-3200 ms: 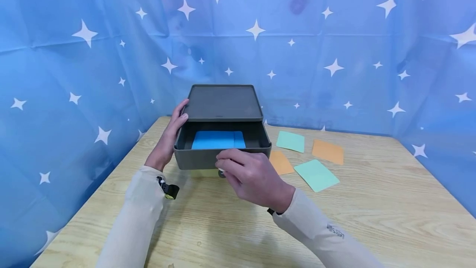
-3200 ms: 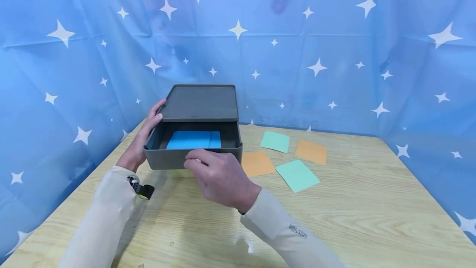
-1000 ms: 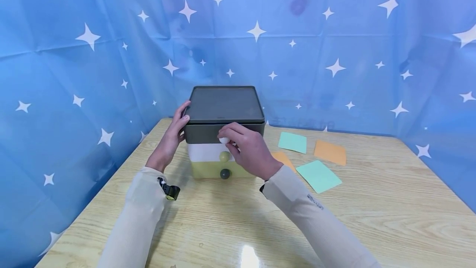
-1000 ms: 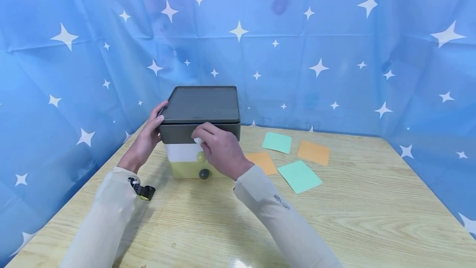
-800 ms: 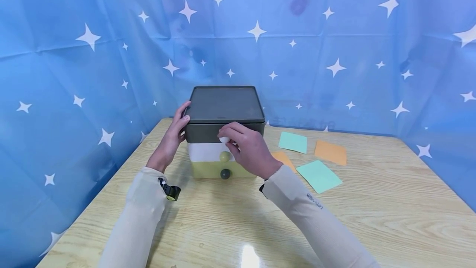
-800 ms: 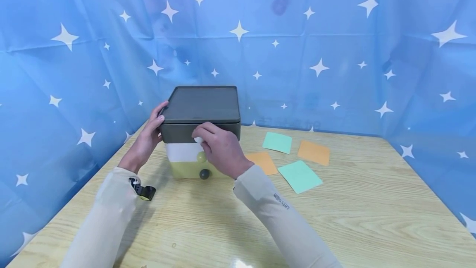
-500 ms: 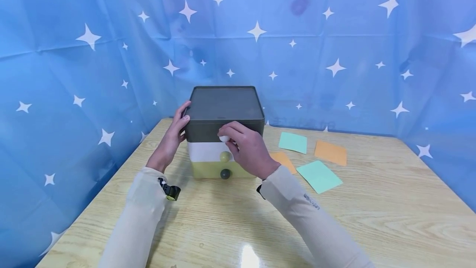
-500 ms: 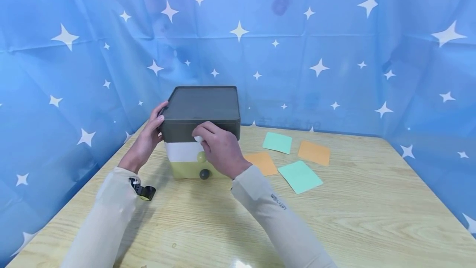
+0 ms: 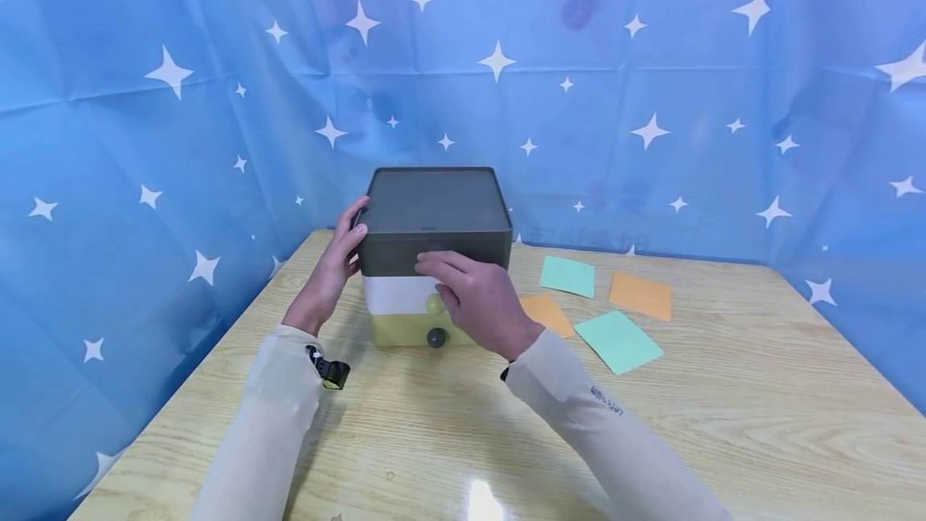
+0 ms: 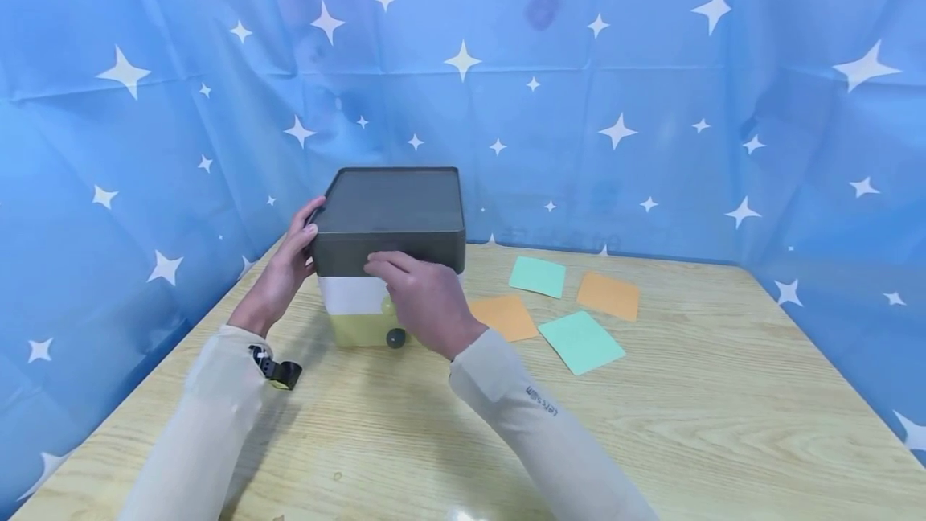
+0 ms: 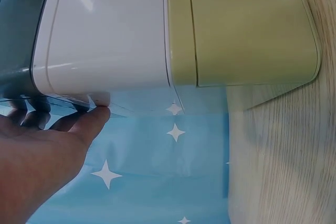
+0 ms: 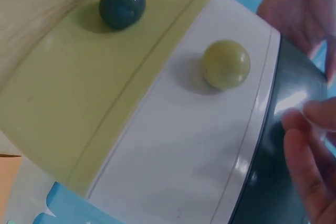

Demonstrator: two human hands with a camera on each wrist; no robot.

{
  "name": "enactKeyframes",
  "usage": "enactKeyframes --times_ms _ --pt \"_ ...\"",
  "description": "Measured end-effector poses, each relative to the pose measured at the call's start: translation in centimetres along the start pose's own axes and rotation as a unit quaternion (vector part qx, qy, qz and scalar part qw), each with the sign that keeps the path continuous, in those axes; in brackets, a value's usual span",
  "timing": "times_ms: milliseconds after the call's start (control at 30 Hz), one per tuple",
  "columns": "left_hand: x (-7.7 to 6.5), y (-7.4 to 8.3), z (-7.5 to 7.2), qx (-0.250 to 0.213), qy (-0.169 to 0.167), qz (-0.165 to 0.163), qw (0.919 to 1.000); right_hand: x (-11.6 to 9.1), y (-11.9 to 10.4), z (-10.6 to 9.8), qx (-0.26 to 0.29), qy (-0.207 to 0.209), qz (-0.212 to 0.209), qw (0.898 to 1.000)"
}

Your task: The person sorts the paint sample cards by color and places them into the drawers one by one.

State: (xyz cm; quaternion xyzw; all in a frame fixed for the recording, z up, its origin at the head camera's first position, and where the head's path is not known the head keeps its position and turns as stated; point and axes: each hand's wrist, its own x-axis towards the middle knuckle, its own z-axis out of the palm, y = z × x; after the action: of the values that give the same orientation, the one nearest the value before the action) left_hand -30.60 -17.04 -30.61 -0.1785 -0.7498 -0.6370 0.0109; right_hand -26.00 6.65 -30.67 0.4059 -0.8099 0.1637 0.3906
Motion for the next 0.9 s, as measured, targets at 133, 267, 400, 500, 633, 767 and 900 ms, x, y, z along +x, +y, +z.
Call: enactKeyframes --times_ms 133,267,400,500,633,767,900 --pt "0.0 0.1 -0.1 0.005 0.002 -0.004 1.0 -0.6 -0.8 0.3 -0.007 0.008 -0.031 0.999" --pt "0.0 0.1 -0.2 0.003 0.004 -0.004 1.0 -1.6 -0.9 1.1 -0.029 -0.016 -0.037 0.999" --pt "0.0 0.0 -0.2 0.001 0.003 -0.004 1.0 -2.6 -0.5 2.2 -0.062 -0.049 -0.026 0.997" --pt "-0.1 -0.1 -0.1 0.001 0.003 -0.003 1.0 -3.2 -0.1 2.9 -0.092 -0.065 -0.027 0.993" --pt "-0.1 -0.2 -0.1 0.002 0.004 -0.001 1.0 -3.2 -0.1 3.7 -0.117 -0.072 -0.034 0.99" --pt "-0.2 -0.2 0.0 0.004 0.002 -0.004 1.0 -3.0 -0.3 3.9 -0.132 -0.085 -0.034 0.987" --pt "0.0 -0.1 -0.1 0.003 0.002 -0.002 1.0 -3.2 -0.8 3.3 -0.123 -0.092 -0.031 0.988"
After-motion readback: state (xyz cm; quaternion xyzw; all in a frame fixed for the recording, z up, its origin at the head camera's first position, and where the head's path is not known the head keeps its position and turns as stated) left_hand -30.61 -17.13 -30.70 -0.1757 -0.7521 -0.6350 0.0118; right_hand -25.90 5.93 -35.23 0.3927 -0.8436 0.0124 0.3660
